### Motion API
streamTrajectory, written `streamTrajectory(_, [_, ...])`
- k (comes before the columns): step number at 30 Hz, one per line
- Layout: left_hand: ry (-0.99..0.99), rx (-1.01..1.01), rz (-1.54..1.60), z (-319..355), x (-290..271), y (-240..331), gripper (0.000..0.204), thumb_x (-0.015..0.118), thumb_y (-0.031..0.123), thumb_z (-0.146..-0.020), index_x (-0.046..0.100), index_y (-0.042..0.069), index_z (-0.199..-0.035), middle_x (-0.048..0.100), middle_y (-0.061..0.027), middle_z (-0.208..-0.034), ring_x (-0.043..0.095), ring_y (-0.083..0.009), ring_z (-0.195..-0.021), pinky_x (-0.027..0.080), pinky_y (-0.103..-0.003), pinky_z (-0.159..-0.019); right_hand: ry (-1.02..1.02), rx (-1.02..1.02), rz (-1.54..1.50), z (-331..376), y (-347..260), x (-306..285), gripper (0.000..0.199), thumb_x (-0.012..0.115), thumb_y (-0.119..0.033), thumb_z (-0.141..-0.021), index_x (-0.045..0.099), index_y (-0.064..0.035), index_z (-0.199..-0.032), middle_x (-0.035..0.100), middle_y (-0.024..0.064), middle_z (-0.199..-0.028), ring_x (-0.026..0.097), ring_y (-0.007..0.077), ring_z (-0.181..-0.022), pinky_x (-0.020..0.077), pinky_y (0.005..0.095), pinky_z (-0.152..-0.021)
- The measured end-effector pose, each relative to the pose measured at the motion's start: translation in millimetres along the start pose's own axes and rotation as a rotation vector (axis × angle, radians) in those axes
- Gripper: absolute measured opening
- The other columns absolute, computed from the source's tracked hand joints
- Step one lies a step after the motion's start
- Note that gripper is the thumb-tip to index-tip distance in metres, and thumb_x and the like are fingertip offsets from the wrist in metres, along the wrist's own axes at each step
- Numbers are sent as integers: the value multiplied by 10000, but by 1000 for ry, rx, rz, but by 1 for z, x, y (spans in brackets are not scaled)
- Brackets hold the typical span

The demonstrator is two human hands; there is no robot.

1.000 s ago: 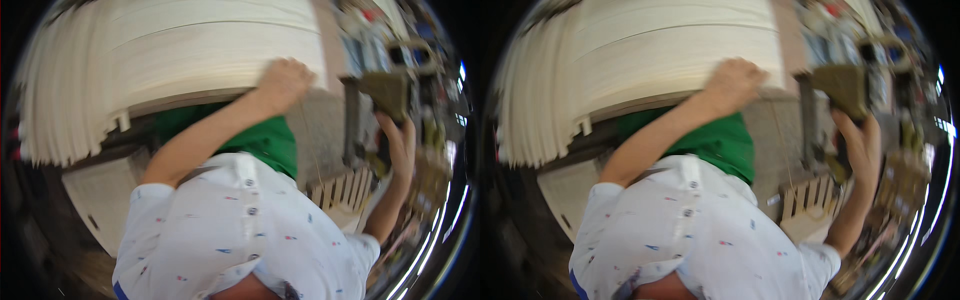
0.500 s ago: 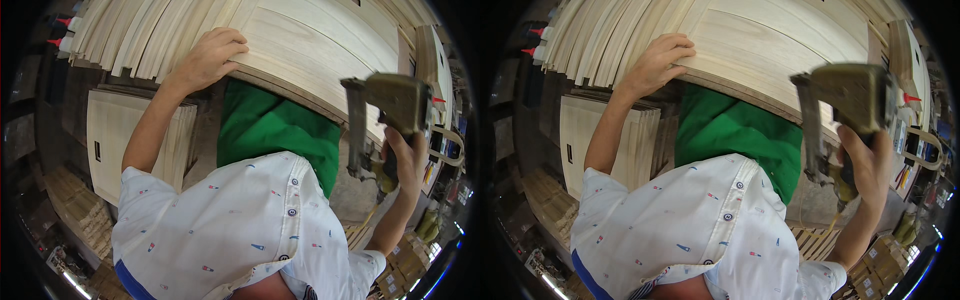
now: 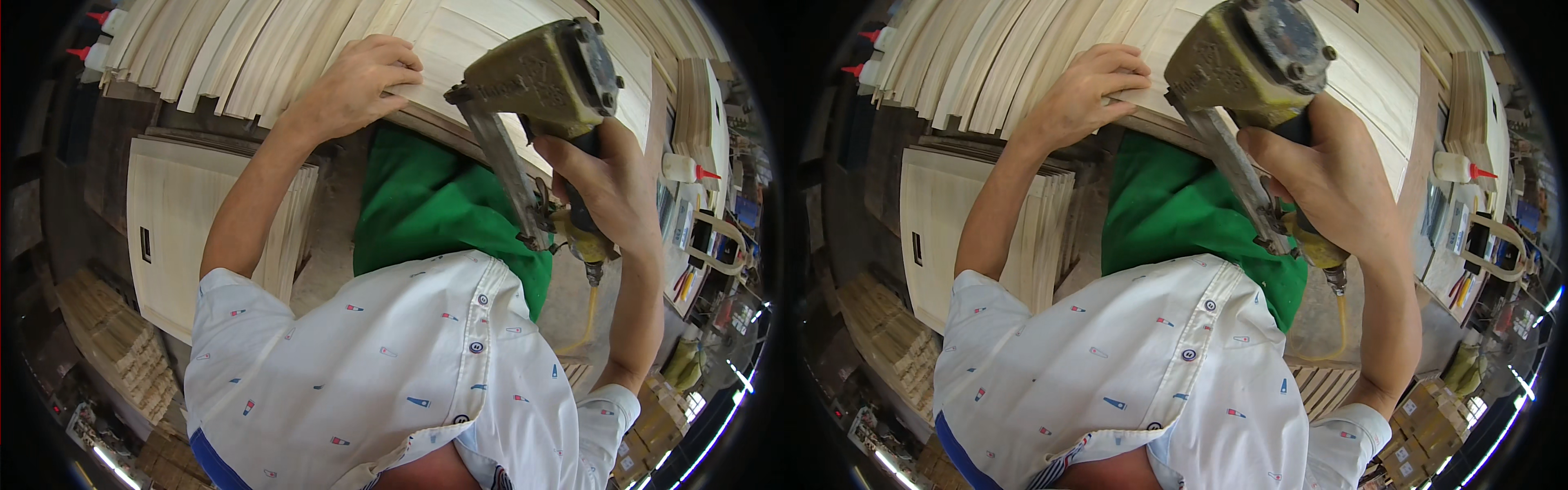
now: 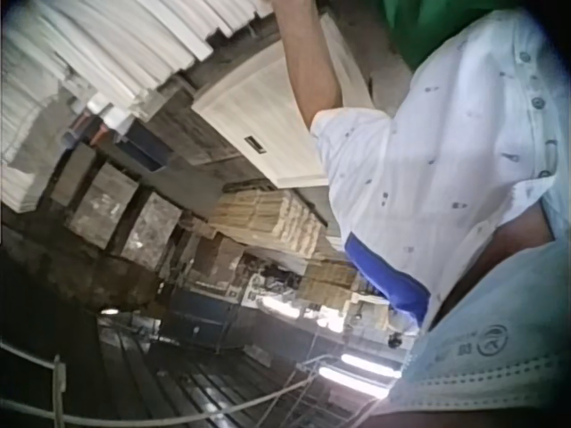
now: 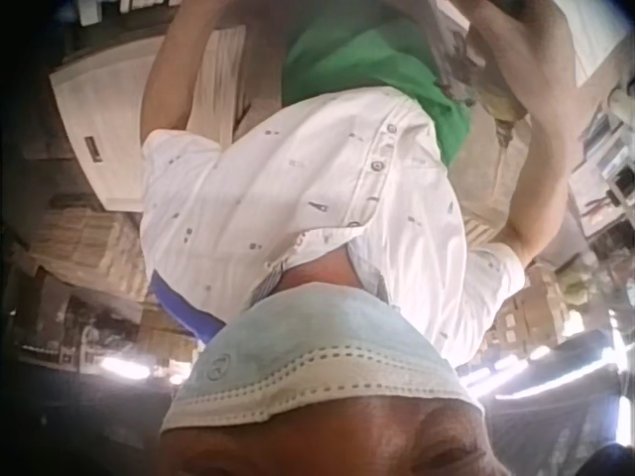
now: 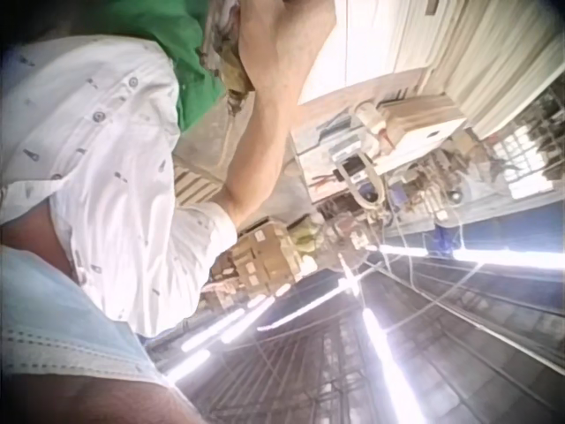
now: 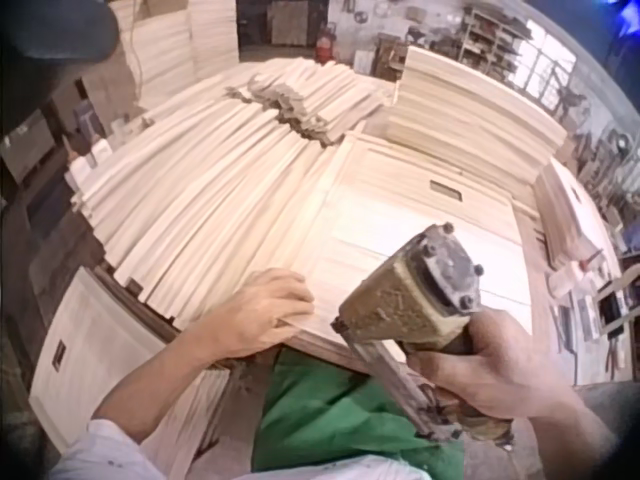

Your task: Assembling wooden furniture panels using adhesive and a pneumatic nail gun.

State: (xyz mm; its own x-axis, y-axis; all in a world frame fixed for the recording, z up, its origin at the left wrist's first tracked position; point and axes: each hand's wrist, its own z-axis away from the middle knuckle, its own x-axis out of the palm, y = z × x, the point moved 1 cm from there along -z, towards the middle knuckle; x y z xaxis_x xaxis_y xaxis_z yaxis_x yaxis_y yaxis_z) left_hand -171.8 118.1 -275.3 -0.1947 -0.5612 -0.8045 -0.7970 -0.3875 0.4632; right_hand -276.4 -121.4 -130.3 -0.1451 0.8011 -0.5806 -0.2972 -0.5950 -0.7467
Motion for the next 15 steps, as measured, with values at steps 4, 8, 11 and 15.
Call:
streamTrajectory(4, [-8,-21,24,-2,-2,3,246,713,71,-758,702,21,-998,624,-72,-1170,506,-268,-1217,389,-403,-1045,-72,-10,7,-7,-8,7,264,671,-181,-822,607,45,-942,581,44,-659,538,104,-560,437,274,-540])
streamTrajectory(8, [26,7,28,-4,4,3,242,704,92,-767,705,19,-998,627,-57,-1125,513,-245,-1201,378,-395,-1036,-93,-33,53,-11,-5,11,271,653,-186,-829,600,52,-947,594,69,-660,557,129,-566,445,294,-548])
streamTrajectory(11, [34,32,76,-7,5,1,245,703,95,-772,706,27,-1008,628,-55,-1129,507,-247,-1213,374,-392,-1041,-80,-87,83,-16,7,12,276,648,-185,-832,596,56,-956,592,75,-650,559,132,-572,446,301,-551])
streamTrajectory(15, [-14,-23,37,-5,-2,3,251,715,59,-757,701,23,-1004,629,-68,-1165,499,-276,-1238,409,-396,-1030,-49,-8,117,3,5,-6,281,656,-187,-839,589,58,-958,579,67,-631,530,117,-559,432,301,-533])
